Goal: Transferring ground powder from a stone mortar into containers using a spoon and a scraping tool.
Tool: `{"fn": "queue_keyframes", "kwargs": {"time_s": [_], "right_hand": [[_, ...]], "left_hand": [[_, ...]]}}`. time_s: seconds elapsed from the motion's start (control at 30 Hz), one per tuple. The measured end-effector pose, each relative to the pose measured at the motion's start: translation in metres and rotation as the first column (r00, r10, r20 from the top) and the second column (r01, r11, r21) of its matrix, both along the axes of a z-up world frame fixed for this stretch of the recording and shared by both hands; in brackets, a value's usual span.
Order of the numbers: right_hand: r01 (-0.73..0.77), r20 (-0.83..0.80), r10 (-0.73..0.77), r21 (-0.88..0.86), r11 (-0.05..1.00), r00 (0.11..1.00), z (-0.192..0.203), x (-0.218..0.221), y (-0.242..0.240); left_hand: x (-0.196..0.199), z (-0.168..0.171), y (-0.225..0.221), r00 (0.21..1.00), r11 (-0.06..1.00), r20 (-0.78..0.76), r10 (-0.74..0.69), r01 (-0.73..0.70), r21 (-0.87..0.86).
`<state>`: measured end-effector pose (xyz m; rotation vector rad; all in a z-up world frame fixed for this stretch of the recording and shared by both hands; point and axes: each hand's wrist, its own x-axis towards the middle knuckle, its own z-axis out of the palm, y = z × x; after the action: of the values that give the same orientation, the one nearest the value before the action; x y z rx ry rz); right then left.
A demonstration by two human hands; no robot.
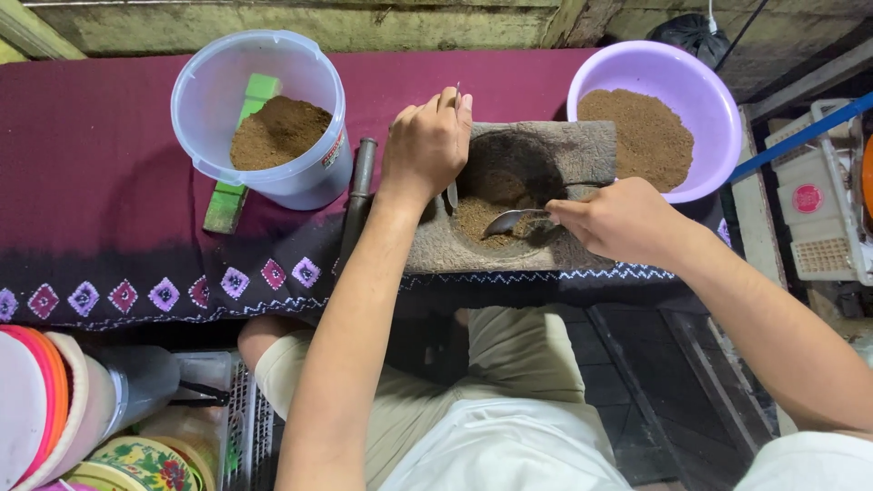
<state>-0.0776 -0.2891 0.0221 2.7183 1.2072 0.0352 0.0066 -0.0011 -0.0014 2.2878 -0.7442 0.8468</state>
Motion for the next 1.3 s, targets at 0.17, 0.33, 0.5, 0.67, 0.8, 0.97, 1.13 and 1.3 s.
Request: {"fn": "queue_keyframes", "kwargs": {"time_s": [0.17,0.33,0.5,0.67,0.8,0.97,1.13,1.3], "right_hand": [[0.093,0.135,-0.102,0.068,0.993,0.986,0.005,0.000,-0.001],[0.062,0.146,-0.066,0.030,0.998,0.987,0.008,-0.002,-0.004],[0.063,0.117,-0.059,-0.038,0.997,0.991,0.009,-0.010,-0.003],[0.073,0.106,-0.064,-0.079,0.994,0.992,0.012,-0.018,0.005],[0.118,0.062,-0.112,-0.104,0.988,0.992,0.009,-0.023,0.009],[0.172,-0.067,-0.180,-0.110,0.979,0.981,0.006,-0.025,0.018],[0.241,-0.176,-0.246,-0.052,0.969,0.953,0.015,-0.022,0.038],[0.307,-0.237,-0.300,-0.010,0.952,0.924,0.013,-0.023,0.039]], "left_hand": [[-0.003,0.001,0.001,1.000,1.000,0.008,0.008,-0.008,0.002],[-0.003,-0.005,-0.002,0.996,0.996,0.050,0.079,-0.081,0.031],[-0.004,-0.008,-0.006,0.981,0.986,0.109,0.162,-0.166,0.034],[-0.008,-0.005,-0.006,0.975,0.983,0.142,0.172,-0.179,0.038],[-0.009,-0.005,-0.004,0.978,0.985,0.133,0.162,-0.168,0.035],[-0.011,-0.003,-0.004,0.970,0.983,0.172,0.174,-0.182,0.032],[-0.011,-0.004,-0.002,0.972,0.984,0.173,0.162,-0.171,0.042],[-0.011,-0.004,-0.004,0.969,0.984,0.180,0.167,-0.176,0.039]]}}
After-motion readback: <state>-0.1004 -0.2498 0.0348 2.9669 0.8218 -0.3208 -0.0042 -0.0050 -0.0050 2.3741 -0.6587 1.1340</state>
